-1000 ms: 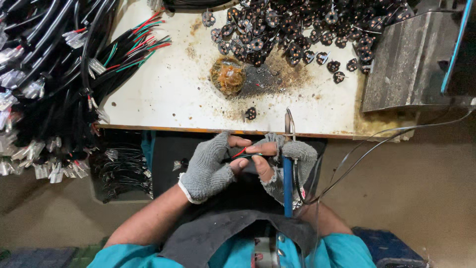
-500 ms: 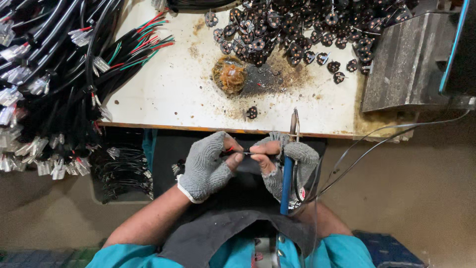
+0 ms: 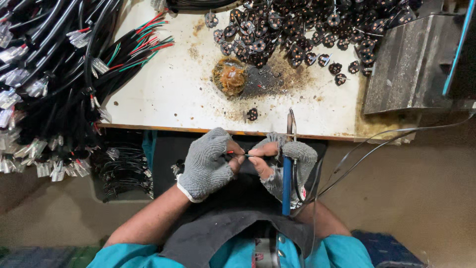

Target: The person solders wires to small black electrical connectors at a workbench. They hold a connector in one gloved hand, position a stripped wire end against its terminal, and apply a soldering iron to join them, repeating the process for successive connectors and setting finished pieces on the bench.

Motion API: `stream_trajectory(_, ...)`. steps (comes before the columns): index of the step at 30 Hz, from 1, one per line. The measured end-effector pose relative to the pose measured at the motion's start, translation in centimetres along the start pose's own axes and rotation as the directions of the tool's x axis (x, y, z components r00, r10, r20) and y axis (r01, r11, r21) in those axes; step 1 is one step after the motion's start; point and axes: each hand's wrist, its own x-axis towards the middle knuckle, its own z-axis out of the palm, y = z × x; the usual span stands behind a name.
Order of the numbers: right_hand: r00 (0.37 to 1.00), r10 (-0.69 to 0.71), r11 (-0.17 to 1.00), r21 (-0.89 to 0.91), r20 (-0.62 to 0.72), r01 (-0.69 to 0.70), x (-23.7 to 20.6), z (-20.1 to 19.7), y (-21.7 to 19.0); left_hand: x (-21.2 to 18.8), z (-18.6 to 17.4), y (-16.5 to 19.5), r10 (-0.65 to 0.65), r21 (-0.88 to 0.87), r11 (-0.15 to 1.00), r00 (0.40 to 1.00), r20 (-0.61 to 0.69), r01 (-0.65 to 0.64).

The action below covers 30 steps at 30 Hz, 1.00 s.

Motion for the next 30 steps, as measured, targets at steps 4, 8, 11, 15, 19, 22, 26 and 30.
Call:
stream_trajectory(4,0.999,0.029,1.0,-0.006,0.022,-0.029,0.1,-0.1,0.1,0.2,0.0,-0.4,0.003,-0.019,1.0,1.0,0.026,-0.002)
stream_trajectory(8,0.998,0.031,0.998,-0.047,0.047,-0.029,0.2,-0.3,0.1,0.4,0.2,-0.7,0.088,0.057,0.994,0.996,0.01,-0.088)
stream_trajectory(11,1.0,-0.022,0.994,-0.108,-0.006,0.021,0.3,-0.2,0.2,0.5,0.0,-0.8,0.002,0.097,0.995,1.0,0.028,-0.004)
stream_trajectory(15,0.985,-0.094,0.995,0.021,-0.146,0.098,1.0,-0.1,1.1,0.5,-0.4,-0.8,-0.055,0.041,0.998,0.998,-0.037,0.057)
stream_trajectory(19,0.977,-0.212,0.975,-0.074,-0.004,0.211,1.8,0.0,2.6,0.7,-0.4,-1.0,-0.016,0.049,0.999,1.0,-0.004,0.016)
stream_trajectory(22,0.99,-0.134,0.985,-0.117,-0.048,0.128,1.5,0.5,3.4,0.9,-0.2,-1.1,-0.029,0.081,0.996,0.999,0.028,0.026)
stream_trajectory(26,0.991,-0.105,0.989,-0.113,-0.082,0.095,1.1,0.8,4.1,0.9,0.0,-1.0,-0.011,0.133,0.991,1.0,0.009,0.01)
stream_trajectory(30,0.973,-0.209,0.96,-0.208,-0.098,0.185,1.7,0.8,4.7,1.0,0.0,-1.6,0.023,0.106,0.994,1.0,-0.008,-0.022)
